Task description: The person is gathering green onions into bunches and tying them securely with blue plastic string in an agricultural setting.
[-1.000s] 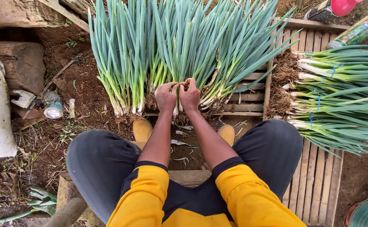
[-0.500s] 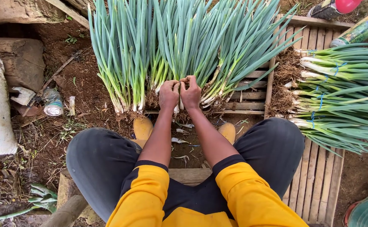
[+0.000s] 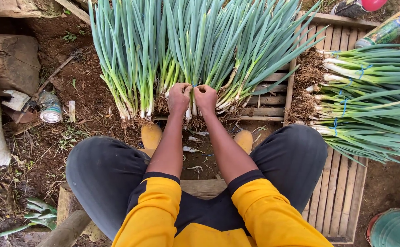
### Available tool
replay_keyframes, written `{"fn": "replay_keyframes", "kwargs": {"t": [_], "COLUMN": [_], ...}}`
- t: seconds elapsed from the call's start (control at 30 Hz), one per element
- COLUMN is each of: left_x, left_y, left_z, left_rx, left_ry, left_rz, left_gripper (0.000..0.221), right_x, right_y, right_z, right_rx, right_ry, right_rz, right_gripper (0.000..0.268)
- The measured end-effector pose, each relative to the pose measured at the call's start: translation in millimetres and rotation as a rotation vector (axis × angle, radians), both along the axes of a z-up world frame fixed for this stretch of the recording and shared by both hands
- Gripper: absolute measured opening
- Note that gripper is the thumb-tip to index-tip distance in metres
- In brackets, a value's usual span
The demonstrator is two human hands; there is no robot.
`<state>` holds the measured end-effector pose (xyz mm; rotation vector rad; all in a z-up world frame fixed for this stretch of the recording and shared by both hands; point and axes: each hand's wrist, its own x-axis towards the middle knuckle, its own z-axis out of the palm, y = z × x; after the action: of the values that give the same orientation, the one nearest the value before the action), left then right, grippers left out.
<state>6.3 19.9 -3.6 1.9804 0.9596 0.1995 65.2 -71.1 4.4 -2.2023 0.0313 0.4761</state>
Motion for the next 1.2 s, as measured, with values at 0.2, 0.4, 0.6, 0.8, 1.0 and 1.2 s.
{"fn": "replay_keyframes", "kwargs": {"t": [0.2, 0.4, 0.6, 0.8, 1.0, 1.2], "left_x": [-1, -3, -4, -3, -4, -2], "left_y": [-1, -2, -6, -3, -7, -10], "left_z": [9, 9, 18, 43, 56, 63], "left_rx": [0.008, 0.004, -0.085, -0.188, -0.175, -0.171], "left_ry": [-0.001, 0.025, 0.031, 0.055, 0.089, 0.116], "left_rz": [0.005, 0.014, 0.084, 0.208, 0.232, 0.248], "left_gripper": [0.016, 0.015, 0.017, 0.021, 0.021, 0.022], "right_x": [8, 7, 13, 17, 15, 13], "right_y": [5, 6, 5, 2, -3, 0], "right_z": [15, 13, 4, 5, 14, 13], "right_rx": [0.051, 0.053, 0.065, 0.073, 0.219, 0.231], "right_ry": [0.114, 0.124, 0.141, 0.192, 0.258, 0.253], "right_rz": [-0.052, -0.028, 0.040, 0.052, -0.039, -0.122], "right_gripper": [0.018, 0.018, 0.018, 0.020, 0.019, 0.016]}}
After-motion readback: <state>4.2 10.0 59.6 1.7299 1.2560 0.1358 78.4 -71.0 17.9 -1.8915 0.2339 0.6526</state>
